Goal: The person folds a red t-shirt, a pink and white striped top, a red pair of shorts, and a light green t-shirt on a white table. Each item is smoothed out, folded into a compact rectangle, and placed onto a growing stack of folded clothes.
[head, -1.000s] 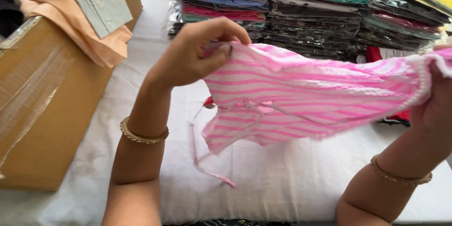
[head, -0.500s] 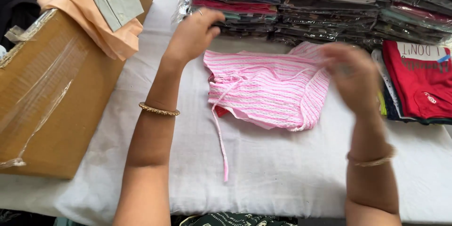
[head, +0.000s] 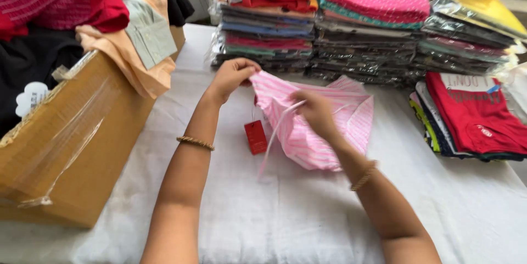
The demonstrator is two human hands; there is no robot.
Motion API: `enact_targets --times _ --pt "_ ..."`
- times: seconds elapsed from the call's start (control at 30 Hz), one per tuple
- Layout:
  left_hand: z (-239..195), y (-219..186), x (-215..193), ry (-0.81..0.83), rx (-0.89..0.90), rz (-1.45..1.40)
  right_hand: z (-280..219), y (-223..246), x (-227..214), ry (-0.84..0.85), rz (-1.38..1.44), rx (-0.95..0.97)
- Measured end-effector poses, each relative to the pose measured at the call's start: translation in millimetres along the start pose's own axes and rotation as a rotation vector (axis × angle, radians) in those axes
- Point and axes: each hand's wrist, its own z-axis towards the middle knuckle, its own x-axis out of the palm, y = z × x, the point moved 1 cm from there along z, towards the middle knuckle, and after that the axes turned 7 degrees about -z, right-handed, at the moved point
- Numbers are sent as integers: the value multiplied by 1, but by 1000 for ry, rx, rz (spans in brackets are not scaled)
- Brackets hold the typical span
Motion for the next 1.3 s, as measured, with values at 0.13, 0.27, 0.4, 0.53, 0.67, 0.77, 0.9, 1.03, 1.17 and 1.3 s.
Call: enact_targets --times 0.13,0.27,0.4,0.53,0.67,0.77,0.9,1.03,1.17,1.3 --pt "-34 -101 78 235 218 -298 -12 101 -139 -232 303 38" --pt "-31 -144 152 365 524 -180 -45 136 -212 -441 510 -67" --pt "-22 -162 213 344 777 120 -74 149 -240 -520 507 -87" --pt "-27 -163 262 322 856 291 -91 120 -268 -469 135 56" --pt "-41 -157 283 324 913 393 -119 29 -304 -304 139 316" --pt "-47 -166 290 312 907 416 -131 78 -288 -271 514 225" --pt "-45 -166 298 325 904 455 -142 122 -256 74 397 -294" --pt "-18 -164 310 359 898 510 -158 58 -299 -354 -41 -8" --pt "53 -121 334 316 883 560 -118 39 -359 -755 -27 31" --pt "101 -83 351 271 831 603 -98 30 -396 -775 -370 -113"
